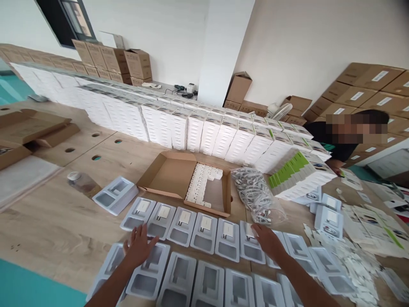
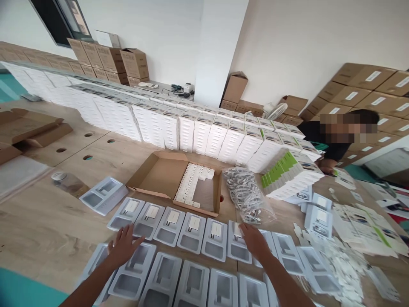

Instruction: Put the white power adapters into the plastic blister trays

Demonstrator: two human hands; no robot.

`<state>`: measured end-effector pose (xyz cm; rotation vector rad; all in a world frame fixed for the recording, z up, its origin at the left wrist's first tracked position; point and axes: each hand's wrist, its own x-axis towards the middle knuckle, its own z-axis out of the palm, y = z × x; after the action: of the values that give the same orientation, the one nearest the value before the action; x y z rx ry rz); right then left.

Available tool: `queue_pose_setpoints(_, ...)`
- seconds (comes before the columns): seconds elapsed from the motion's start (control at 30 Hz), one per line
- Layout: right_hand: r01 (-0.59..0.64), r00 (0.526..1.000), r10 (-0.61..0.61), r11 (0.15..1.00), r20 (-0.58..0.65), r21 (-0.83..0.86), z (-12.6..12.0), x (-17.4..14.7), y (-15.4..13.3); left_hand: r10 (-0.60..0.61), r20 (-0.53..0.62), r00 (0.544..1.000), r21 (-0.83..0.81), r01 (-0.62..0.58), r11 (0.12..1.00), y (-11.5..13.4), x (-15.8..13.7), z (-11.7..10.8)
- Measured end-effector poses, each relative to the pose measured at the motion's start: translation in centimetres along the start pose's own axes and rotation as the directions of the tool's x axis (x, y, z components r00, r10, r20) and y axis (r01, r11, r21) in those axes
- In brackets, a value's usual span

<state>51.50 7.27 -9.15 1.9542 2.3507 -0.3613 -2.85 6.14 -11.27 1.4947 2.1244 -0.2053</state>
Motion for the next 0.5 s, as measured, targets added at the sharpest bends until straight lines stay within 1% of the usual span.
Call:
queue_pose_setpoints(0.07,-0.02,1.0,0.02,1.0,0.014,-0.015,0.2,0.0,-0.1,0.008,0.012,1.0,-0.017,-0.008,1.0,0.0,-0.2,-0.3)
queue_pose_setpoints(0.13,-0.055,0.997,0.056,0.998,0.045,-0.026,0.7,0.1,-0.4,0.008,0.0,1.0,-0.05,-0.008,0.999,-0.3,-0.3,-0.5)
queue_pose_setpoints(0.2,-0.085,0.995,0.087,0.996,0.054,-0.033,1.1,0.1,-0.8,0.03,-0.042,0.999,-0.089,-0.033,0.995,-0.9,-0.5,-0.8)
queue_pose_setpoints(0.27,-0.093,0.995,0.094,0.995,0.04,-0.035,1.1,0.2,-1.2,0.086,-0.109,0.99,-0.132,-0.1,0.986,-2.1,-0.7,-1.4)
queue_pose_setpoints(0.33,-0.088,0.996,0.09,0.995,0.025,-0.046,0.6,0.6,-1.6,0.148,-0.176,0.973,-0.182,-0.179,0.967,-4.2,-1.2,-2.3)
queue_pose_setpoints(0.4,-0.09,0.996,0.089,0.995,-0.012,-0.045,-0.6,1.7,-2.1,0.178,-0.223,0.958,-0.241,-0.231,0.943,-7.4,-1.9,-3.0)
queue_pose_setpoints(0.47,-0.095,0.993,0.093,0.995,-0.072,-0.029,-2.2,4.0,-2.8,0.163,-0.253,0.954,-0.299,-0.237,0.924,-11.3,-2.8,-3.1)
queue_pose_setpoints(0.5,-0.092,0.991,0.09,0.996,-0.104,-0.018,-3.0,5.7,-3.2,0.128,-0.257,0.958,-0.329,-0.211,0.921,-13.5,-3.3,-2.8)
